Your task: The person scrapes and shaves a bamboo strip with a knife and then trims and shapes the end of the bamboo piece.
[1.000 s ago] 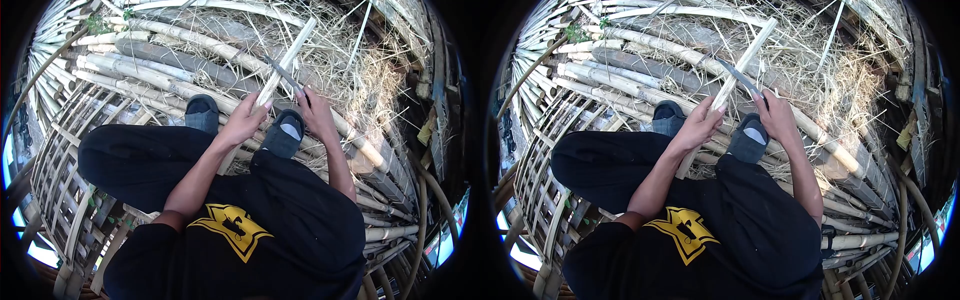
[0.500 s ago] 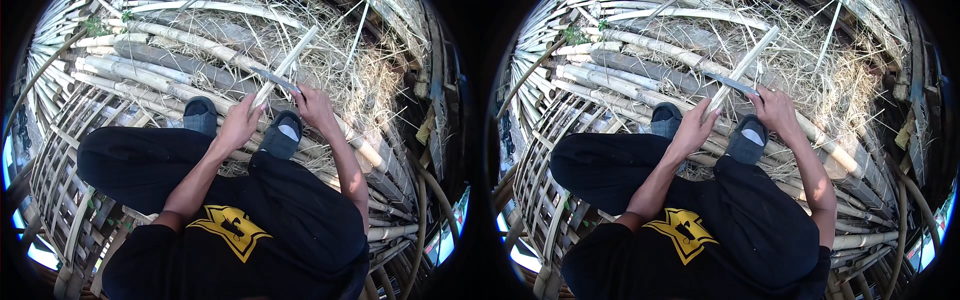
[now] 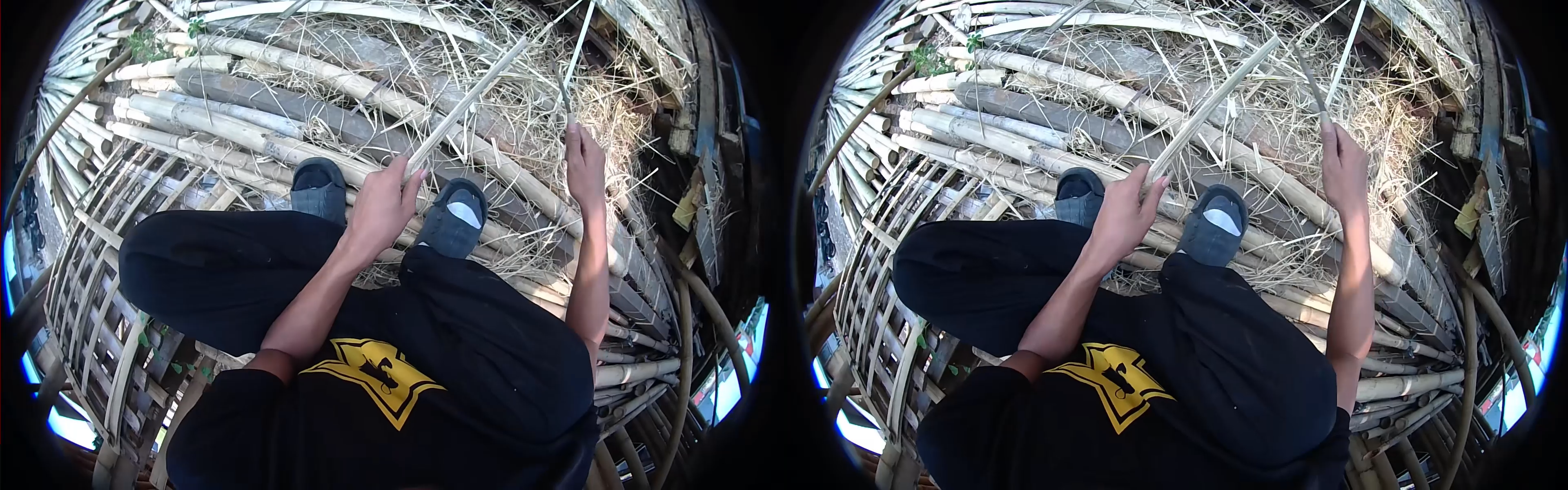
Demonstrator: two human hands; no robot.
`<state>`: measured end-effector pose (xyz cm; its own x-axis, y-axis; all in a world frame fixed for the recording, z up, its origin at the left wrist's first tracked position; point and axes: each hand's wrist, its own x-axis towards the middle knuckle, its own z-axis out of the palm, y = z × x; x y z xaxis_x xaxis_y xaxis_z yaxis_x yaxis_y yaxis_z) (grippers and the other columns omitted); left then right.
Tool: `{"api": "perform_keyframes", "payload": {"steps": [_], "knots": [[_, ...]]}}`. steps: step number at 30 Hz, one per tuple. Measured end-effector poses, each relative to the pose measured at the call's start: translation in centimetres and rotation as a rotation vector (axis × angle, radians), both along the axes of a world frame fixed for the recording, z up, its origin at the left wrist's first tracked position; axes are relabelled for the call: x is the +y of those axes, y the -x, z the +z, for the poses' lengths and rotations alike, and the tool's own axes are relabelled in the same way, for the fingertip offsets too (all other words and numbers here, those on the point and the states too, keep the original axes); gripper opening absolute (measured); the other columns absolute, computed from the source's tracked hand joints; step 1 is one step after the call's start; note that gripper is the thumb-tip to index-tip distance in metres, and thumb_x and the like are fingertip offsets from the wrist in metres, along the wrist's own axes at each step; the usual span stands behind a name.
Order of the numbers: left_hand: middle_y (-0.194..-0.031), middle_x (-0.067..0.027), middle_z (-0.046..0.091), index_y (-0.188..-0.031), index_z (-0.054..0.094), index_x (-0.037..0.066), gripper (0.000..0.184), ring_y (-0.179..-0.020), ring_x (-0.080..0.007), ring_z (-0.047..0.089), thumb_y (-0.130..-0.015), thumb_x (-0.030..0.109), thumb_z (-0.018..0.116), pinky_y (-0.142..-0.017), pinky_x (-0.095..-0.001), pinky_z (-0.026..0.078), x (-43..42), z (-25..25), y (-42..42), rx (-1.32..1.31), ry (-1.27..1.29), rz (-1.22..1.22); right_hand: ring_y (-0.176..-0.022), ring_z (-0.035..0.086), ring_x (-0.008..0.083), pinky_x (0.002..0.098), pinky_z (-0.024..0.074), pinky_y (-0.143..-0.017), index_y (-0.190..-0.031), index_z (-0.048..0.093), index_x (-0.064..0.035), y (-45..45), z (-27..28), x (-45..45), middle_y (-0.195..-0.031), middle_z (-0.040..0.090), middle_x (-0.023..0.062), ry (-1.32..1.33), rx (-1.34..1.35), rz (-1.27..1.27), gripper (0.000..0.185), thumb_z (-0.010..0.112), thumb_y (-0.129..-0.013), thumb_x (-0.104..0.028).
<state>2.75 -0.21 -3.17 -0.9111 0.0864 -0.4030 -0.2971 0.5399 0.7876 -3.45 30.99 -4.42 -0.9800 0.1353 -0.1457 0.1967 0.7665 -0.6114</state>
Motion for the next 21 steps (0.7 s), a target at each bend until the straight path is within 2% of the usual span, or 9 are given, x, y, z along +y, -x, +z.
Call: {"api": "perform_keyframes", "payload": {"steps": [2, 3, 4, 7, 11, 13, 18, 20, 21], "knots": [[-0.062, -0.0247, 0.055, -0.090, 0.052, -0.004, 0.025, -0.056, -0.0405, 0.058, -0.095, 0.020, 0.059, -0.051, -0.0449, 0.041, -0.3, -0.4, -0.2, 0.057, 0.054, -0.056, -0.049, 0.044, 0.0306, 0.0410, 0.0371, -0.052, -0.081, 0.056, 0.0014, -1.3, 0.5, -5.0, -0.056, 0.051, 0.0167, 0.024, -0.174, 0.206, 0.048, 0.046, -0.100, -0.042], [-0.063, -0.0251, 0.056, -0.088, 0.052, -0.004, 0.025, -0.058, -0.0445, 0.056, -0.094, 0.019, 0.060, -0.051, -0.0463, 0.041, -0.3, -0.4, -0.1, 0.083, 0.106, -0.061, -0.051, 0.049, 0.0347, 0.0432, 0.0385, -0.053, -0.081, 0.056, 0.0006, -1.8, 0.3, -7.1, -0.057, 0.052, 0.0185, 0.027, -0.179, 0.306, 0.046, 0.047, -0.099, -0.040], [-0.063, -0.0251, 0.056, -0.088, 0.052, -0.004, 0.025, -0.058, -0.0445, 0.056, -0.094, 0.019, 0.060, -0.051, -0.0463, 0.041, -0.3, -0.4, -0.1, 0.083, 0.114, -0.060, -0.054, 0.053, 0.0388, 0.0455, 0.0400, -0.054, -0.082, 0.056, -0.0002, -2.3, 0.0, -8.7, -0.057, 0.054, 0.0202, 0.028, -0.185, 0.399, 0.043, 0.048, -0.099, -0.039], [-0.063, -0.0255, 0.055, -0.087, 0.052, -0.003, 0.025, -0.060, -0.0453, 0.056, -0.094, 0.019, 0.060, -0.051, -0.0474, 0.041, -0.5, -0.5, -0.2, 0.080, 0.124, -0.079, -0.061, 0.057, 0.0431, 0.0493, 0.0427, -0.057, -0.083, 0.057, -0.0016, -3.0, -1.2, -10.8, -0.059, 0.056, 0.0219, 0.101, -0.239, 0.449, 0.040, 0.048, -0.098, -0.038], [-0.062, -0.0256, 0.055, -0.083, 0.051, -0.004, 0.025, -0.060, -0.0453, 0.056, -0.093, 0.017, 0.061, -0.051, -0.0479, 0.041, -0.6, -1.1, -0.6, 0.161, 0.148, -0.064, -0.060, 0.057, 0.0423, 0.0490, 0.0443, -0.057, -0.084, 0.058, -0.0032, -2.5, -2.9, -9.8, -0.057, 0.055, 0.0205, 0.029, -0.133, 0.491, 0.041, 0.048, -0.097, -0.040], [-0.062, -0.0256, 0.054, -0.082, 0.050, -0.004, 0.025, -0.060, -0.0452, 0.056, -0.093, 0.016, 0.061, -0.051, -0.0479, 0.041, -0.4, -1.1, -0.5, 0.178, 0.139, -0.075, -0.058, 0.058, 0.0408, 0.0490, 0.0446, -0.055, -0.084, 0.058, -0.0051, -2.0, -3.0, -9.0, -0.054, 0.054, 0.0183, -0.093, -0.056, 0.547, 0.043, 0.048, -0.096, -0.044], [-0.061, -0.0253, 0.054, -0.080, 0.050, -0.004, 0.024, -0.058, -0.0447, 0.055, -0.092, 0.013, 0.062, -0.048, -0.0453, 0.040, -0.1, -0.8, 0.1, 0.165, 0.087, -0.079, -0.059, 0.058, 0.0396, 0.0475, 0.0428, -0.054, -0.090, 0.059, -0.0065, -1.3, -3.9, -7.9, -0.057, 0.055, 0.0171, -0.153, -0.032, 0.545, 0.035, 0.052, -0.095, -0.040], [-0.061, -0.0249, 0.054, -0.082, 0.052, -0.004, 0.021, -0.056, -0.0439, 0.055, -0.091, 0.012, 0.062, -0.048, -0.0444, 0.040, -0.1, -0.6, 0.1, 0.144, 0.111, -0.076, -0.060, 0.058, 0.0401, 0.0467, 0.0436, -0.055, -0.093, 0.060, -0.0060, -0.8, -4.2, -7.6, -0.060, 0.056, 0.0187, -0.195, -0.053, 0.561, 0.038, 0.046, -0.098, -0.041], [-0.062, -0.0245, 0.055, -0.083, 0.054, -0.004, 0.019, -0.055, -0.0432, 0.055, -0.091, 0.011, 0.062, -0.047, -0.0435, 0.040, -0.1, -0.5, 0.1, 0.126, 0.134, -0.077, -0.057, 0.058, 0.0379, 0.0468, 0.0439, -0.053, -0.088, 0.060, -0.0060, -0.3, -4.8, -6.9, -0.058, 0.056, 0.0184, -0.166, -0.040, 0.410, 0.042, 0.043, -0.099, -0.042]]}}
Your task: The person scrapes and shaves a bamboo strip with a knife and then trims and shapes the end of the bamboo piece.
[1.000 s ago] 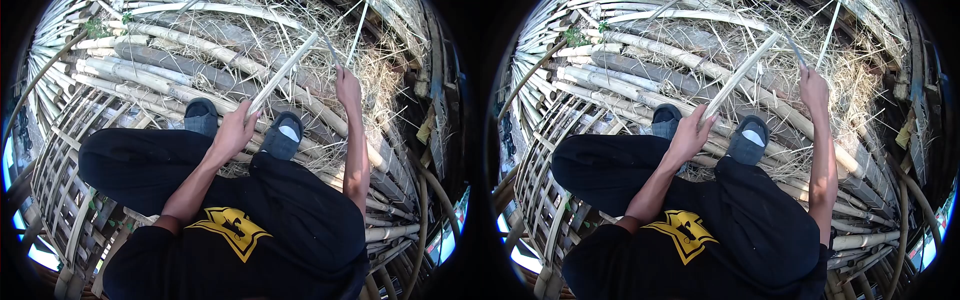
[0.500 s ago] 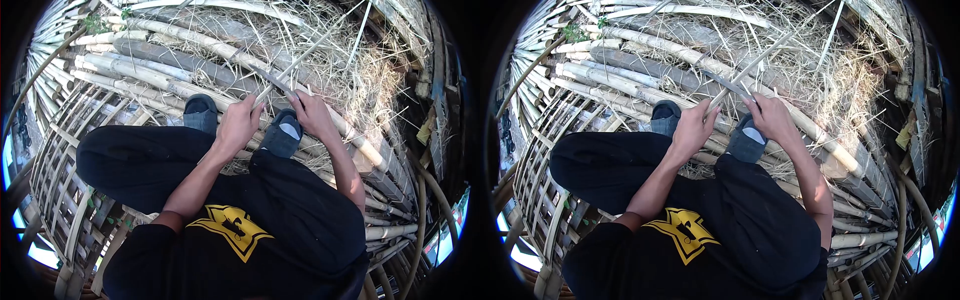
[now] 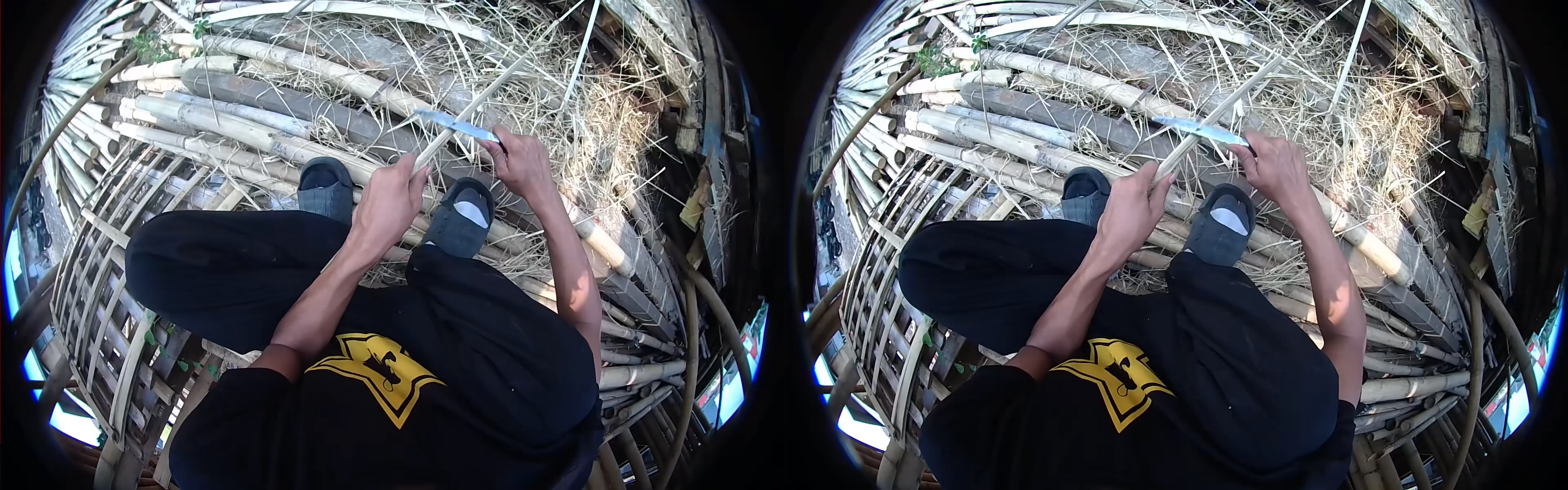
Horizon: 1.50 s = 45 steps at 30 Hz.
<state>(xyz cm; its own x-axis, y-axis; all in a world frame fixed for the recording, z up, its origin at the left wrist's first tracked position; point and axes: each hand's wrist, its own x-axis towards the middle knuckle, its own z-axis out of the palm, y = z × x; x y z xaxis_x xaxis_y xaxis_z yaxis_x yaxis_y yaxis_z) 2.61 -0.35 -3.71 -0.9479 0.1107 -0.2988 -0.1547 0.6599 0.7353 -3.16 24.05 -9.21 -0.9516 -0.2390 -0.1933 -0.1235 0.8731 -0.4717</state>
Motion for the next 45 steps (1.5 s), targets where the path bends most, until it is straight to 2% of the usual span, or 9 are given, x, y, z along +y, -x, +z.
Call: {"api": "perform_keyframes", "payload": {"steps": [4, 5, 8, 12, 19, 26, 30, 36, 45], "knots": [[-0.058, -0.0162, 0.056, -0.092, 0.060, -0.004, 0.017, -0.046, -0.0242, 0.058, -0.093, 0.013, 0.061, -0.046, -0.0373, 0.041, -3.4, 0.5, -2.1, 0.073, -0.010, 0.079, -0.059, 0.059, 0.0284, 0.0421, 0.0448, -0.057, -0.092, 0.064, 0.0011, 3.5, -1.5, 17.9, -0.065, 0.061, 0.0151, -0.289, -0.099, -0.646, 0.060, 0.028, -0.102, -0.047], [-0.058, -0.0162, 0.056, -0.092, 0.060, -0.004, 0.017, -0.046, -0.0242, 0.058, -0.093, 0.013, 0.061, -0.046, -0.0373, 0.041, -3.5, 1.0, -1.5, 0.079, 0.003, 0.082, -0.063, 0.056, 0.0228, 0.0384, 0.0426, -0.061, -0.087, 0.062, 0.0027, 2.8, 0.0, 20.7, -0.062, 0.057, 0.0124, -0.359, 0.133, -0.707, 0.063, 0.032, -0.101, -0.051], [-0.059, -0.0013, 0.054, -0.093, 0.058, -0.002, 0.019, -0.043, -0.0068, 0.048, -0.093, 0.016, 0.065, -0.041, -0.0269, 0.037, -1.5, 1.8, 1.0, -0.122, -0.308, 0.189, -0.060, 0.043, 0.0176, 0.0350, 0.0351, -0.060, -0.075, 0.054, 0.0018, 1.2, 4.7, 22.7, -0.059, 0.044, 0.0059, -0.014, 0.156, -0.906, 0.063, 0.037, -0.099, -0.054], [-0.068, -0.0003, 0.052, -0.107, 0.048, -0.001, 0.034, -0.040, -0.0032, 0.045, -0.089, 0.017, 0.070, -0.033, -0.0189, 0.036, 0.2, 1.8, 0.3, -0.532, -0.785, 0.258, -0.042, 0.027, 0.0036, 0.0232, 0.0205, -0.038, -0.068, 0.040, -0.0126, -1.1, 4.5, 15.4, -0.054, 0.033, -0.0063, 0.543, -0.050, -0.934, 0.050, 0.040, -0.100, -0.050], [-0.068, 0.0012, 0.052, -0.098, 0.050, 0.005, 0.026, -0.038, -0.0038, 0.040, -0.088, 0.017, 0.071, -0.034, -0.0203, 0.029, -0.7, -0.4, 0.0, -0.615, -0.742, 0.226, -0.046, 0.029, 0.0021, 0.0202, 0.0234, -0.043, -0.081, 0.052, -0.0072, -4.6, 0.9, -2.0, -0.057, 0.037, -0.0082, 0.678, -0.224, -0.227, 0.039, 0.051, -0.099, -0.041], [-0.078, 0.0001, 0.057, -0.105, 0.052, 0.001, 0.031, -0.064, -0.0032, 0.049, -0.087, 0.017, 0.072, -0.053, -0.0207, 0.038, -0.1, -3.4, -1.2, -0.328, -0.498, -0.005, -0.055, 0.040, 0.0055, 0.0280, 0.0327, -0.050, -0.081, 0.064, 0.0013, -3.2, 2.3, -8.0, -0.058, 0.049, -0.0026, 0.685, -0.561, -0.462, 0.041, 0.068, -0.088, -0.039], [-0.080, -0.0014, 0.058, -0.106, 0.054, -0.001, 0.032, -0.063, -0.0045, 0.050, -0.091, 0.023, 0.068, -0.052, -0.0218, 0.040, 0.8, -1.5, -1.0, -0.248, -0.594, 0.119, -0.054, 0.042, 0.0050, 0.0272, 0.0334, -0.049, -0.078, 0.063, 0.0007, -3.1, 0.9, -8.1, -0.058, 0.051, -0.0037, 0.911, -0.445, -0.573, 0.032, 0.066, -0.091, -0.029], [-0.066, 0.0013, 0.049, -0.090, 0.055, 0.004, 0.046, -0.049, -0.0043, 0.044, -0.101, 0.047, 0.042, -0.045, -0.0198, 0.037, 0.1, -0.8, -0.9, -0.688, -0.607, 0.096, -0.042, 0.033, 0.0022, 0.0240, 0.0238, -0.039, -0.066, 0.051, -0.0104, 0.4, 2.2, -4.0, -0.053, 0.040, -0.0081, 0.965, -0.294, -0.750, 0.034, 0.065, -0.092, -0.026], [-0.055, 0.0031, 0.039, -0.077, 0.054, 0.001, 0.051, -0.047, -0.0054, 0.037, -0.103, 0.043, 0.041, -0.045, -0.0246, 0.033, 0.4, -1.0, -0.8, -0.614, -0.615, 0.200, -0.045, 0.032, 0.0019, 0.0238, 0.0261, -0.042, -0.079, 0.057, -0.0058, 1.4, 2.5, -2.5, -0.055, 0.038, -0.0080, 0.758, -0.221, -0.648, 0.036, 0.060, -0.095, -0.037]]}}
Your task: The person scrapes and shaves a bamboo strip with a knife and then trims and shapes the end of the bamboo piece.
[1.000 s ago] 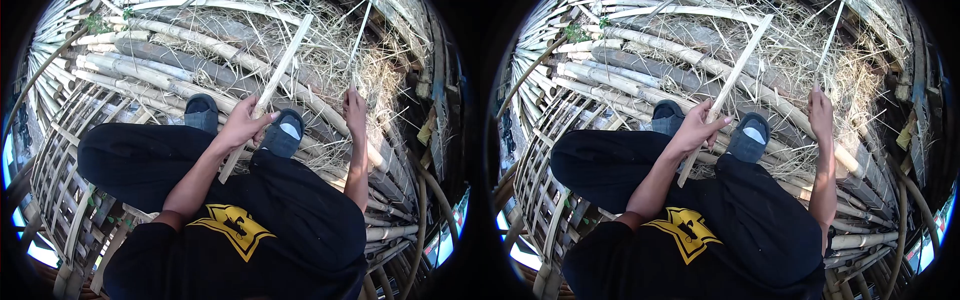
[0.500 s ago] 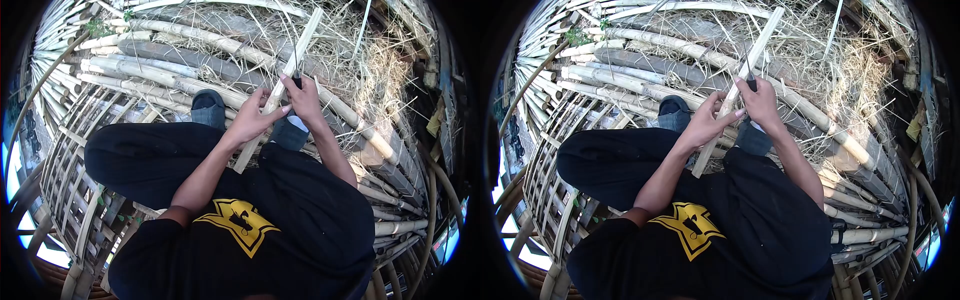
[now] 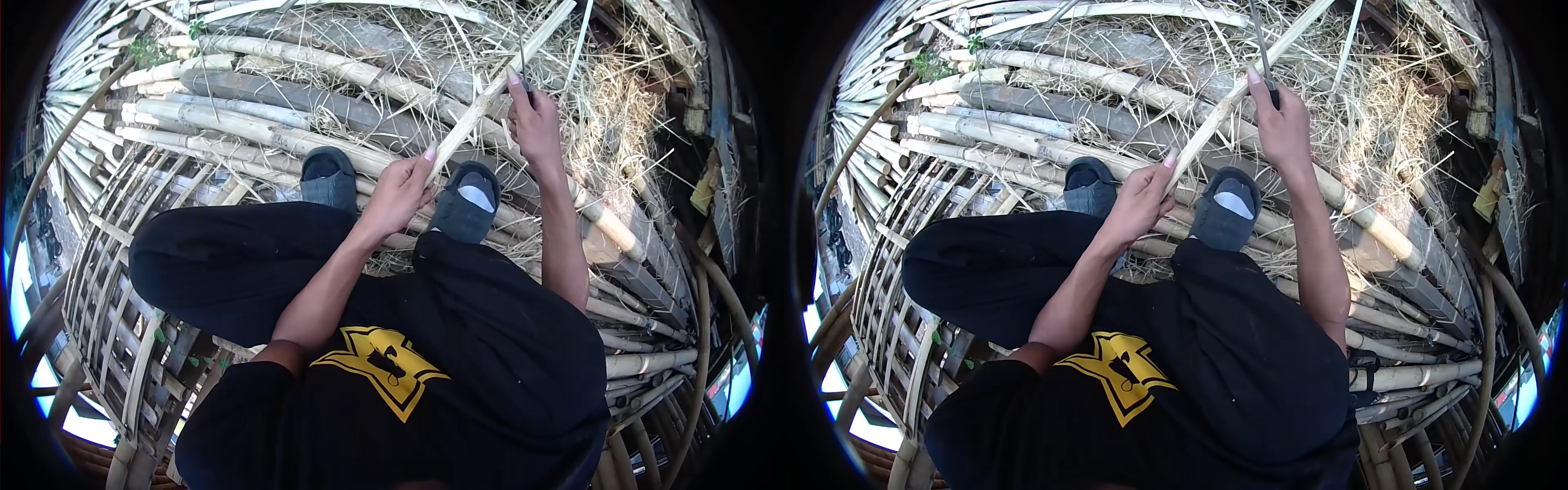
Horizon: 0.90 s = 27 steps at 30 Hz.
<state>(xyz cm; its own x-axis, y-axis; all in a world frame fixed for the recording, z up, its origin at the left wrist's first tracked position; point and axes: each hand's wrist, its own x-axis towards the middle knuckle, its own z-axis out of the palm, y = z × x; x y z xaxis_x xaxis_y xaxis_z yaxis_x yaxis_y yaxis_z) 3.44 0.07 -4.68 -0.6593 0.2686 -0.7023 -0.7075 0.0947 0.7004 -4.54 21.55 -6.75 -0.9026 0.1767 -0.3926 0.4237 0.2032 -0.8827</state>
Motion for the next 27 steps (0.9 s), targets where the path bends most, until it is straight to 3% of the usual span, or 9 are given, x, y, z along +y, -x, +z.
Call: {"api": "perform_keyframes", "payload": {"steps": [1, 2, 4, 5, 7, 9, 11, 21, 27], "knots": [[-0.055, 0.0031, 0.039, -0.077, 0.054, 0.001, 0.051, -0.047, -0.0054, 0.037, -0.103, 0.043, 0.041, -0.045, -0.0246, 0.033, -0.1, -0.1, -0.1, -0.001, 0.004, 0.003, -0.049, 0.037, 0.0046, 0.0280, 0.0295, -0.046, -0.085, 0.057, -0.0013, -0.7, 0.4, -0.4, -0.055, 0.036, -0.0050, -0.223, 0.071, 0.103, 0.041, 0.055, -0.097, -0.041], [-0.055, 0.0034, 0.039, -0.077, 0.054, 0.002, 0.050, -0.047, -0.0052, 0.037, -0.103, 0.043, 0.040, -0.044, -0.0246, 0.033, -0.2, -0.2, -0.1, -0.014, 0.026, 0.031, -0.049, 0.037, 0.0046, 0.0280, 0.0295, -0.046, -0.085, 0.057, -0.0013, -1.6, 0.8, -1.0, -0.055, 0.036, -0.0050, -0.218, 0.073, 0.107, 0.041, 0.055, -0.097, -0.041], [-0.054, 0.0037, 0.038, -0.077, 0.054, 0.003, 0.050, -0.047, -0.0049, 0.036, -0.103, 0.042, 0.040, -0.044, -0.0246, 0.032, -0.4, -0.4, -0.1, -0.024, 0.050, 0.067, -0.048, 0.049, 0.0278, 0.0400, 0.0375, -0.050, -0.081, 0.053, 0.0002, -3.5, 1.5, -2.3, -0.055, 0.049, 0.0142, -0.256, 0.145, 0.315, 0.045, 0.051, -0.098, -0.042], [-0.053, 0.0040, 0.037, -0.077, 0.052, 0.004, 0.048, -0.044, -0.0049, 0.035, -0.103, 0.042, 0.039, -0.041, -0.0247, 0.030, -0.5, -0.5, 0.0, -0.042, 0.032, 0.123, -0.048, 0.049, 0.0278, 0.0400, 0.0375, -0.050, -0.081, 0.053, 0.0002, -4.4, 1.6, -2.8, -0.055, 0.049, 0.0142, -0.253, 0.147, 0.320, 0.045, 0.051, -0.098, -0.042], [-0.052, 0.0043, 0.036, -0.077, 0.050, 0.005, 0.047, -0.042, -0.0049, 0.034, -0.103, 0.042, 0.039, -0.038, -0.0248, 0.029, -0.6, -0.6, 0.1, -0.061, 0.013, 0.187, -0.055, 0.053, 0.0410, 0.0481, 0.0391, -0.053, -0.087, 0.049, -0.0010, -6.3, 1.4, -3.5, -0.059, 0.051, 0.0219, -0.335, 0.215, 0.613, 0.037, 0.047, -0.100, -0.036], [-0.049, 0.0041, 0.031, -0.077, 0.043, 0.009, 0.043, -0.035, -0.0052, 0.028, -0.102, 0.044, 0.040, -0.031, -0.0234, 0.019, -0.7, -0.7, 0.3, -0.126, -0.117, 0.311, -0.059, 0.054, 0.0427, 0.0500, 0.0390, -0.054, -0.087, 0.047, -0.0016, -7.9, 0.6, -3.8, -0.060, 0.052, 0.0218, -0.327, 0.214, 0.690, 0.035, 0.046, -0.100, -0.034], [-0.049, 0.0036, 0.031, -0.079, 0.042, 0.009, 0.042, -0.035, -0.0058, 0.028, -0.102, 0.044, 0.040, -0.031, -0.0234, 0.019, -0.7, -0.6, 0.3, -0.139, -0.126, 0.329, -0.061, 0.055, 0.0436, 0.0514, 0.0387, -0.054, -0.085, 0.045, -0.0027, -8.9, 0.4, -3.8, -0.059, 0.051, 0.0211, -0.316, 0.219, 0.764, 0.030, 0.044, -0.101, -0.029], [-0.049, 0.0018, 0.033, -0.088, 0.047, 0.009, 0.039, -0.034, -0.0070, 0.028, -0.103, 0.045, 0.038, -0.030, -0.0227, 0.021, -0.7, -0.6, 0.0, -0.180, -0.287, 0.328, -0.061, 0.055, 0.0426, 0.0506, 0.0397, -0.057, -0.089, 0.047, -0.0027, -9.0, 0.6, -3.2, -0.061, 0.053, 0.0207, -0.316, 0.157, 0.859, 0.029, 0.045, -0.100, -0.030], [-0.049, 0.0028, 0.030, -0.087, 0.044, 0.012, 0.037, -0.034, -0.0076, 0.025, -0.102, 0.046, 0.040, -0.030, -0.0246, 0.019, -0.6, -0.3, -0.3, -0.243, -0.299, 0.373, -0.060, 0.056, 0.0417, 0.0497, 0.0412, -0.053, -0.088, 0.049, -0.0042, -8.6, -0.4, -3.2, -0.060, 0.054, 0.0191, -0.358, 0.298, 0.826, 0.030, 0.047, -0.098, -0.033]]}}
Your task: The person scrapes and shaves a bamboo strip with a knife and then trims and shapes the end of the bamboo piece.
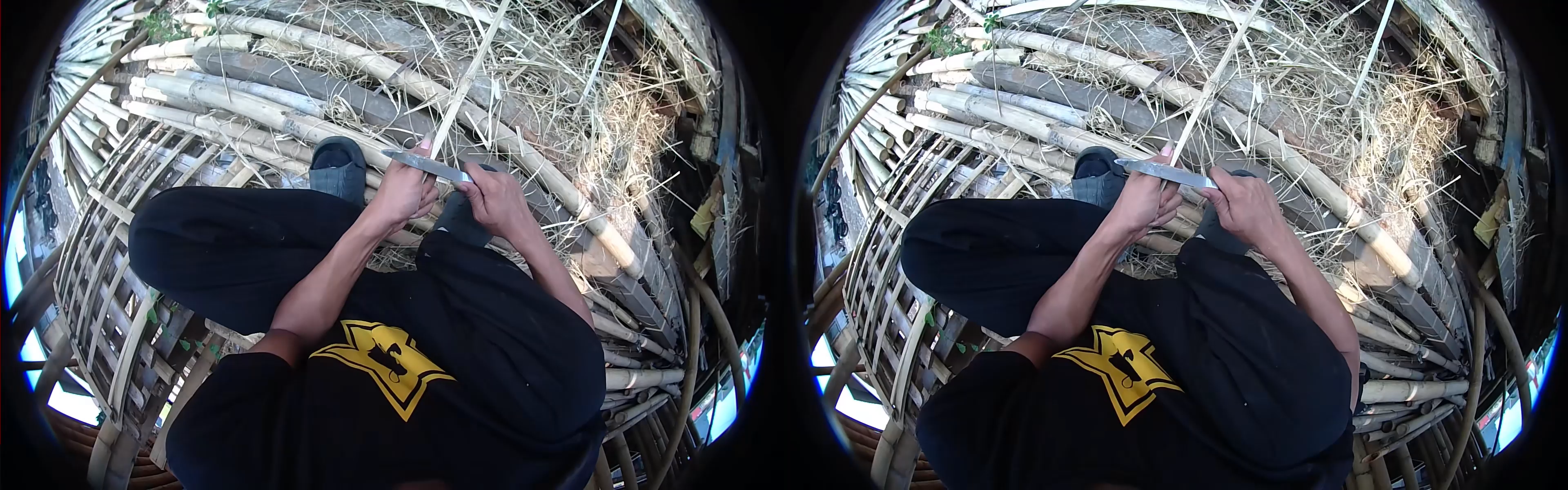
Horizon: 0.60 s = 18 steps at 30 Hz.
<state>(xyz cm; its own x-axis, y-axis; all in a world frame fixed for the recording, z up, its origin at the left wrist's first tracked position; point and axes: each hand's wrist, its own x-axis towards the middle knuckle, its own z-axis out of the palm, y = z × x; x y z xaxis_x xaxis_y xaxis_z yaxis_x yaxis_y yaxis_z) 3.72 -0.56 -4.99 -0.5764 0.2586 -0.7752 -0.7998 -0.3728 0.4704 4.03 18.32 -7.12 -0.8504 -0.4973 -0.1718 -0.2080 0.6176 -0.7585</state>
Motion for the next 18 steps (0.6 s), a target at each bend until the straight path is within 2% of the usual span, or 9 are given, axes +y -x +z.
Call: {"api": "perform_keyframes", "payload": {"steps": [3, 5, 7, 11, 12, 14, 15, 17, 18], "knots": [[-0.050, 0.0031, 0.032, -0.084, 0.047, 0.009, 0.039, -0.034, -0.0066, 0.026, -0.104, 0.041, 0.037, -0.031, -0.0221, 0.020, 0.1, 0.9, 0.4, -0.052, -0.034, 0.052, -0.058, 0.057, 0.0415, 0.0494, 0.0412, -0.051, -0.091, 0.052, -0.0050, 1.1, -0.6, 0.7, -0.060, 0.055, 0.0182, -0.025, 0.088, 0.019, 0.031, 0.048, -0.098, -0.035], [-0.050, 0.0032, 0.031, -0.082, 0.046, 0.009, 0.040, -0.034, -0.0063, 0.026, -0.103, 0.042, 0.038, -0.031, -0.0221, 0.021, -0.2, 0.8, -0.5, -0.019, -0.099, 0.002, -0.057, 0.058, 0.0412, 0.0495, 0.0408, -0.049, -0.096, 0.056, -0.0052, 2.8, -1.5, 2.3, -0.061, 0.057, 0.0173, -0.162, 0.180, -0.140, 0.033, 0.047, -0.098, -0.037], [-0.049, 0.0033, 0.031, -0.081, 0.044, 0.010, 0.041, -0.034, -0.0060, 0.026, -0.103, 0.044, 0.038, -0.030, -0.0222, 0.021, -0.1, 1.2, -1.2, 0.021, -0.163, -0.052, -0.060, 0.059, 0.0402, 0.0488, 0.0409, -0.052, -0.099, 0.058, -0.0031, 5.0, -1.9, 5.3, -0.063, 0.058, 0.0198, -0.322, 0.065, -0.396, 0.039, 0.044, -0.100, -0.039], [-0.047, 0.0037, 0.029, -0.079, 0.043, 0.010, 0.043, -0.034, -0.0056, 0.025, -0.102, 0.046, 0.038, -0.031, -0.0221, 0.021, 0.3, 1.6, -1.0, 0.022, -0.081, -0.158, -0.052, 0.048, 0.0215, 0.0349, 0.0355, -0.050, -0.088, 0.056, 0.0007, 6.9, -0.3, 11.7, -0.058, 0.050, 0.0139, -0.268, 0.110, -0.800, 0.048, 0.038, -0.103, -0.041], [-0.047, 0.0037, 0.029, -0.079, 0.044, 0.010, 0.043, -0.033, -0.0057, 0.025, -0.102, 0.046, 0.038, -0.031, -0.0221, 0.021, 0.4, 1.3, -0.7, 0.048, -0.062, -0.129, -0.052, 0.048, 0.0215, 0.0349, 0.0355, -0.050, -0.088, 0.056, 0.0007, 6.9, -0.2, 12.0, -0.058, 0.050, 0.0139, -0.271, 0.112, -0.793, 0.048, 0.038, -0.103, -0.041], [-0.047, 0.0038, 0.030, -0.079, 0.044, 0.010, 0.043, -0.033, -0.0060, 0.025, -0.102, 0.046, 0.039, -0.031, -0.0222, 0.021, 0.5, 1.0, -0.6, 0.071, -0.042, -0.073, -0.050, 0.035, 0.0086, 0.0293, 0.0300, -0.047, -0.082, 0.052, -0.0028, 6.0, -0.3, 12.4, -0.057, 0.038, -0.0012, 0.081, -0.014, -0.888, 0.048, 0.034, -0.105, -0.041], [-0.047, 0.0038, 0.030, -0.079, 0.044, 0.010, 0.043, -0.033, -0.0060, 0.025, -0.102, 0.046, 0.039, -0.031, -0.0222, 0.021, 0.6, 0.9, -0.6, 0.068, -0.045, -0.077, -0.052, 0.033, 0.0065, 0.0255, 0.0296, -0.049, -0.078, 0.049, -0.0044, 5.3, -0.6, 11.6, -0.058, 0.037, -0.0050, 0.097, -0.054, -0.831, 0.046, 0.034, -0.105, -0.038], [-0.047, 0.0036, 0.032, -0.080, 0.045, 0.010, 0.043, -0.033, -0.0061, 0.026, -0.103, 0.045, 0.038, -0.031, -0.0223, 0.021, 0.5, 0.7, -0.4, 0.031, 0.013, -0.059, -0.051, 0.036, 0.0090, 0.0289, 0.0310, -0.049, -0.080, 0.047, -0.0028, 3.9, 0.1, 8.0, -0.056, 0.037, -0.0001, 0.078, -0.025, -0.668, 0.043, 0.038, -0.104, -0.036], [-0.047, 0.0036, 0.032, -0.080, 0.045, 0.010, 0.043, -0.033, -0.0061, 0.026, -0.103, 0.045, 0.038, -0.031, -0.0223, 0.021, 0.4, 0.5, -0.4, 0.031, 0.017, -0.055, -0.051, 0.041, 0.0154, 0.0321, 0.0331, -0.050, -0.082, 0.047, -0.0021, 3.2, 0.7, 6.3, -0.056, 0.040, 0.0047, 0.024, -0.046, -0.567, 0.040, 0.041, -0.104, -0.035]]}}
